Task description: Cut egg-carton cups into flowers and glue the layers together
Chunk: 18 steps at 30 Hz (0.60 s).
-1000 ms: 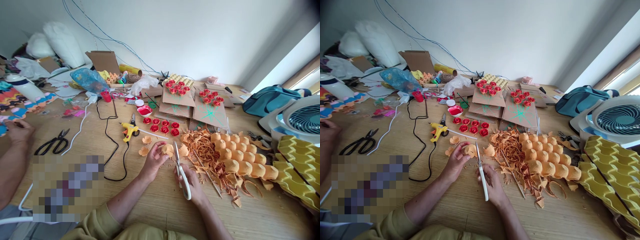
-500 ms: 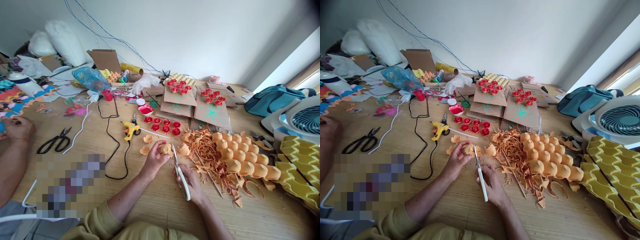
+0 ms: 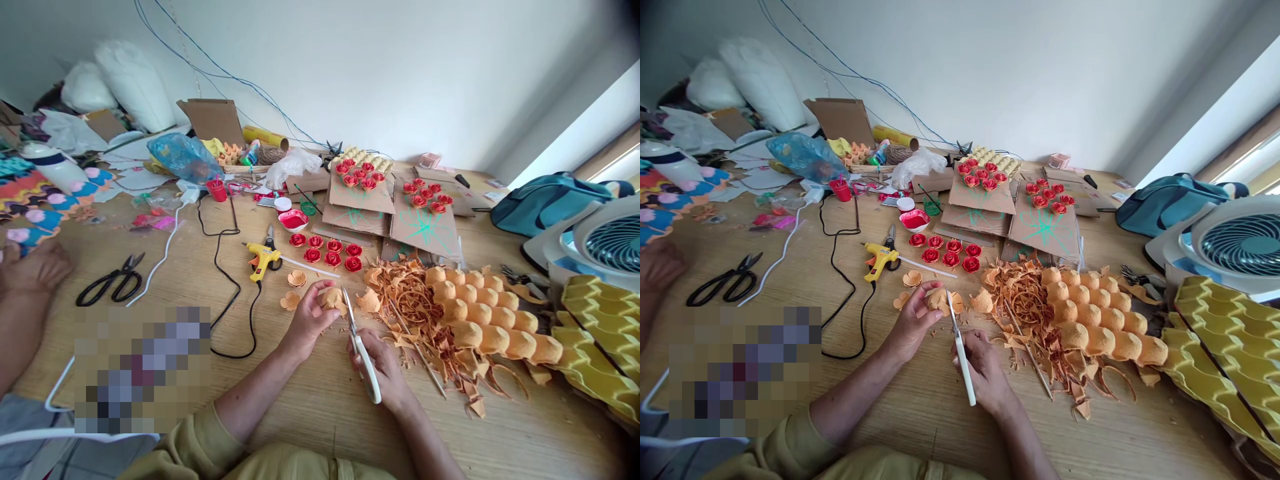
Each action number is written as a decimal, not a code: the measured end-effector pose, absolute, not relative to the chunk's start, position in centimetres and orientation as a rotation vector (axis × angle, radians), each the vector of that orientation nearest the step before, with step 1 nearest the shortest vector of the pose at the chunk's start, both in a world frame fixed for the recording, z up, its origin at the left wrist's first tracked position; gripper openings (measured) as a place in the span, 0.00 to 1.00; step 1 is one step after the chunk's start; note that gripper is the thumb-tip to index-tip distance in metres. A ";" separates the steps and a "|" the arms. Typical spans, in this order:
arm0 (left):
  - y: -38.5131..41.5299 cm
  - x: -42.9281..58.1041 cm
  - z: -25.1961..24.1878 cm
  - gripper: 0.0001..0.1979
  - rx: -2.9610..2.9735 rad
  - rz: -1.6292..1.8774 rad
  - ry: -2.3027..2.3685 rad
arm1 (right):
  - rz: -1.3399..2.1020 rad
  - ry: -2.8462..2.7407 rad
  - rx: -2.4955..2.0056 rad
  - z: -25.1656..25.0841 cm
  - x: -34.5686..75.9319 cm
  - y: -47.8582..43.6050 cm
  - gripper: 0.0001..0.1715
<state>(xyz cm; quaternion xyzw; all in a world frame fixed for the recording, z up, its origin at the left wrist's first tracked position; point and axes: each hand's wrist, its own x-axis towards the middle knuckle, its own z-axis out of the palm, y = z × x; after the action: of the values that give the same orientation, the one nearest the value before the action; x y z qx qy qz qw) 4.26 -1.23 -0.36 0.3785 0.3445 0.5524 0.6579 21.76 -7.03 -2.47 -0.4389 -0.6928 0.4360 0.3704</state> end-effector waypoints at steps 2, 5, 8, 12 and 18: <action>-1.2 4.2 -0.4 0.25 0.853 1.253 0.770 | 1.120 -1.774 -1.124 -2.6 21.8 -7.1 0.21; -1.2 4.2 -0.5 0.25 0.845 1.257 0.776 | 1.105 -1.766 -1.119 -2.7 21.8 -7.1 0.19; -1.0 4.0 -0.5 0.25 0.851 1.274 0.786 | 1.083 -1.746 -1.139 -2.7 21.6 -7.1 0.17; -0.6 3.7 -0.5 0.24 0.867 1.285 0.812 | 1.043 -1.739 -1.157 -2.5 21.4 -7.0 0.18; -0.6 3.6 -0.6 0.24 0.901 1.257 0.797 | 1.151 -1.516 -1.170 -3.1 21.8 -6.8 0.16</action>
<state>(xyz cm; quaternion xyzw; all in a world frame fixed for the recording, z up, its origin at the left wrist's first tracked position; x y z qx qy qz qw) 3.57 -0.59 -0.56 0.3957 0.3501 0.5523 0.6448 21.78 -6.78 -3.07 -0.4705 -0.6100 0.4632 0.4382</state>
